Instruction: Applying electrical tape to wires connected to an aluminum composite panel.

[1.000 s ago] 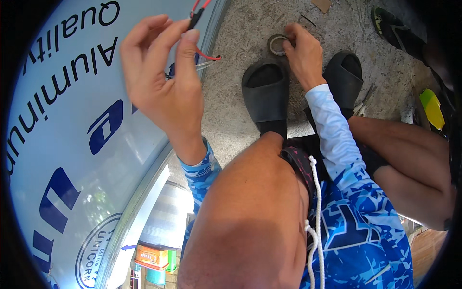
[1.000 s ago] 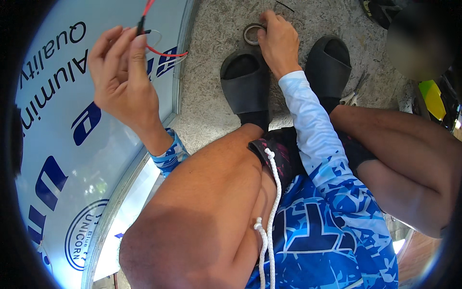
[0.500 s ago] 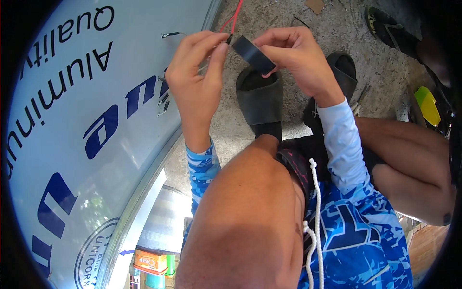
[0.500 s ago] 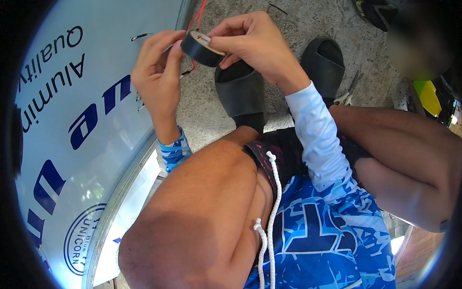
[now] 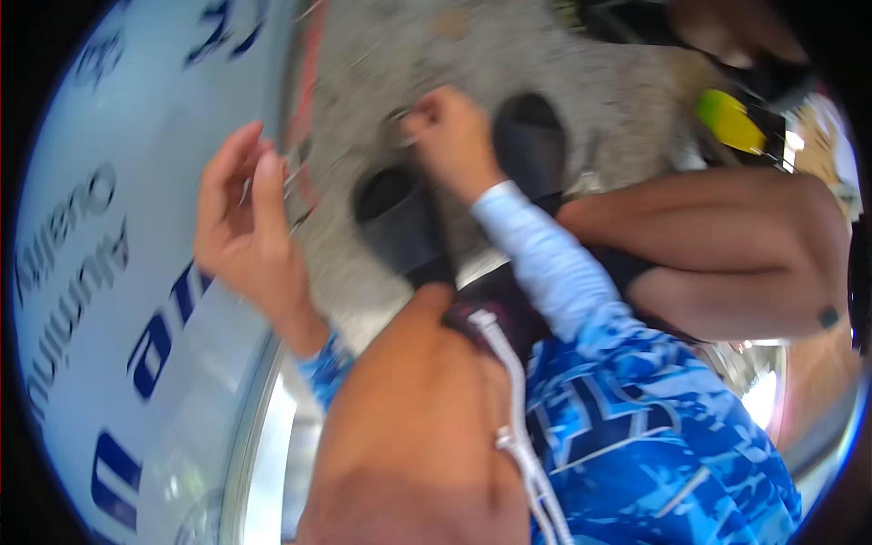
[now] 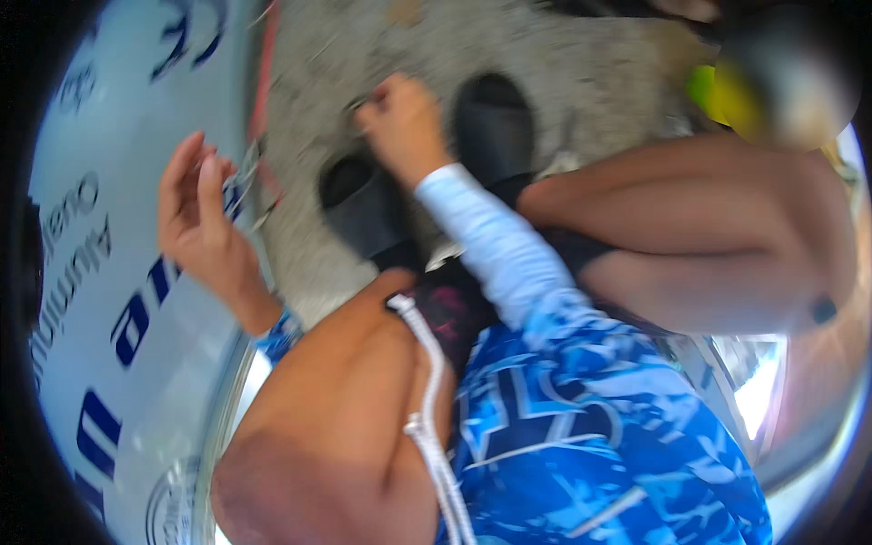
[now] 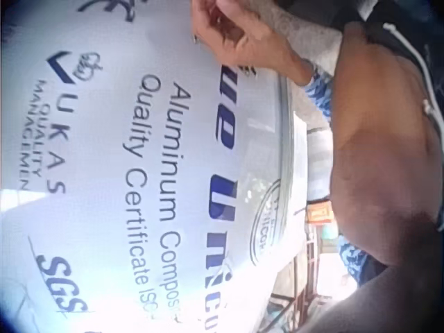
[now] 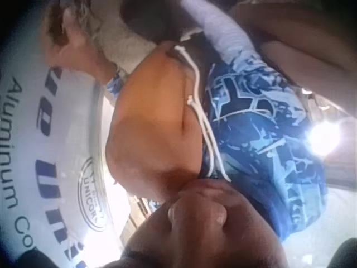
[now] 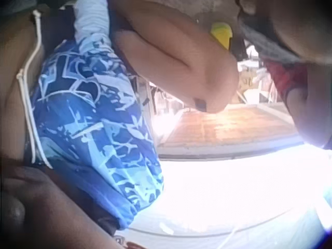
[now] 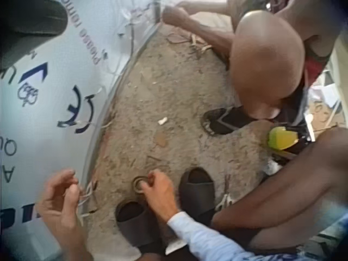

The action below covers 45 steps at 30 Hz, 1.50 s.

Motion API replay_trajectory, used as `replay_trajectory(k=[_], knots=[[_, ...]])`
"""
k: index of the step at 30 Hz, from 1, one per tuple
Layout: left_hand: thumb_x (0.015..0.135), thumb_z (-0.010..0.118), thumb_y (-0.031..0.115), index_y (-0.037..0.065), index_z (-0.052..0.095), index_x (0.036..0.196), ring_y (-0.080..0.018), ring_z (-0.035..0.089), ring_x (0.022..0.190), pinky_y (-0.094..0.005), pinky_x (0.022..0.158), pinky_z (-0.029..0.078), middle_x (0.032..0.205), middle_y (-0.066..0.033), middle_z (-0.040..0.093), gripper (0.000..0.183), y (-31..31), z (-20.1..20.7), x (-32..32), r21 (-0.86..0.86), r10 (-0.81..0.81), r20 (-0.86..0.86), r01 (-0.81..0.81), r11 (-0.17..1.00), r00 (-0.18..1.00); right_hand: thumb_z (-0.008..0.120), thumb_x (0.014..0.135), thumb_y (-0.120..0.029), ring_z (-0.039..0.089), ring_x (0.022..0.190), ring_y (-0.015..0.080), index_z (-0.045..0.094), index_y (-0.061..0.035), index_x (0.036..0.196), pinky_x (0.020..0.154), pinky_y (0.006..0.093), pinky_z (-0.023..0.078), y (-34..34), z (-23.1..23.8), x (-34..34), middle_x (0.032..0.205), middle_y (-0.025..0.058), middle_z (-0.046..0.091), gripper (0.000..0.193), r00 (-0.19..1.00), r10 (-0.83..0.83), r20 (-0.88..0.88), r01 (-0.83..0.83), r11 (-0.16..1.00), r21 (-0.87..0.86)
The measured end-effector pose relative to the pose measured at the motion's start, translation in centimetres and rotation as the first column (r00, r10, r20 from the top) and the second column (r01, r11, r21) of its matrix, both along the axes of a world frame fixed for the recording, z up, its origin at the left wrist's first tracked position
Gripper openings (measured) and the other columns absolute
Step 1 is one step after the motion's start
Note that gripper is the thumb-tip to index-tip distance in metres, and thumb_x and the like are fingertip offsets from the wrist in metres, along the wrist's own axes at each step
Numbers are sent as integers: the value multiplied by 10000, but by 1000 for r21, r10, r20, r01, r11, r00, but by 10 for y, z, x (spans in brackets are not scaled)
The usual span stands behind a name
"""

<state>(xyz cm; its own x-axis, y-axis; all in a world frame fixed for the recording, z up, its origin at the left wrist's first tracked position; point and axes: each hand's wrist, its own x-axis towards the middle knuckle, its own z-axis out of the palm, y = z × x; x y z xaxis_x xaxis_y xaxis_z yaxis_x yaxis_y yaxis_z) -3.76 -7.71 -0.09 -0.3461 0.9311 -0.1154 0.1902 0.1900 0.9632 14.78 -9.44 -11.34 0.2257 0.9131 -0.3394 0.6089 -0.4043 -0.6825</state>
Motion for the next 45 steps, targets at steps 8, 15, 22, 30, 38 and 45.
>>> replay_trajectory(k=[8, 15, 22, 30, 38, 45], knots=[[728, 742, 11, -52, 677, 989, -211, 669, 809, -292, 680, 525, 934, -143, 693, 276, 74, 94, 122, 595, -932, 295, 723, 351, 210, 695, 788, -136, 590, 923, 356, 561, -8, 1066, 849, 418, 476, -24, -15, -24, 1039, 183, 555, 334, 977, -64, 202, 25, 981, 191], [686, 791, 44, -24, 671, 1016, -302, 666, 830, -340, 685, 551, 957, -174, 656, 358, 47, 128, 195, 750, -913, 101, 573, 331, 396, 690, 779, -107, 605, 922, 334, 522, -15, 1034, 809, 432, 490, -2, 11, -24, 1152, 153, 479, 320, 983, -185, -16, 185, 982, 46], [691, 802, 88, -14, 658, 938, -274, 628, 745, -322, 621, 511, 881, -132, 641, 304, 35, 142, 207, 743, -857, 203, 495, 450, 474, 670, 819, -95, 598, 922, 304, 535, -18, 1047, 800, 401, 498, -3, -1, -20, 1116, 141, 477, 276, 981, -195, 9, 193, 972, 135], [772, 694, -9, 7, 654, 809, -147, 527, 667, -264, 635, 411, 740, -45, 610, 57, 40, 163, 191, 565, -879, 451, 713, 416, 155, 642, 872, -79, 589, 922, 264, 552, -21, 1064, 789, 359, 508, -3, -10, -22, 1068, 125, 474, 220, 987, -155, 39, 141, 956, 256], [723, 665, 2, -5, 629, 762, -206, 547, 628, -301, 582, 426, 693, -110, 600, 53, 34, 205, 199, 569, -834, 446, 616, 545, 326, 644, 866, -95, 586, 882, 244, 580, -20, 1050, 781, 343, 497, 11, 18, -30, 1034, 138, 511, 208, 997, -68, -43, 77, 958, 276], [706, 677, 55, 12, 641, 673, -252, 574, 545, -373, 482, 429, 662, -129, 616, 65, 2, 208, 231, 518, -744, 668, 732, 443, -22, 691, 823, -126, 613, 873, 186, 626, -53, 1067, 749, 321, 490, 30, 27, -8, 1037, 89, 563, 263, 968, -78, -237, 116, 981, 153]])
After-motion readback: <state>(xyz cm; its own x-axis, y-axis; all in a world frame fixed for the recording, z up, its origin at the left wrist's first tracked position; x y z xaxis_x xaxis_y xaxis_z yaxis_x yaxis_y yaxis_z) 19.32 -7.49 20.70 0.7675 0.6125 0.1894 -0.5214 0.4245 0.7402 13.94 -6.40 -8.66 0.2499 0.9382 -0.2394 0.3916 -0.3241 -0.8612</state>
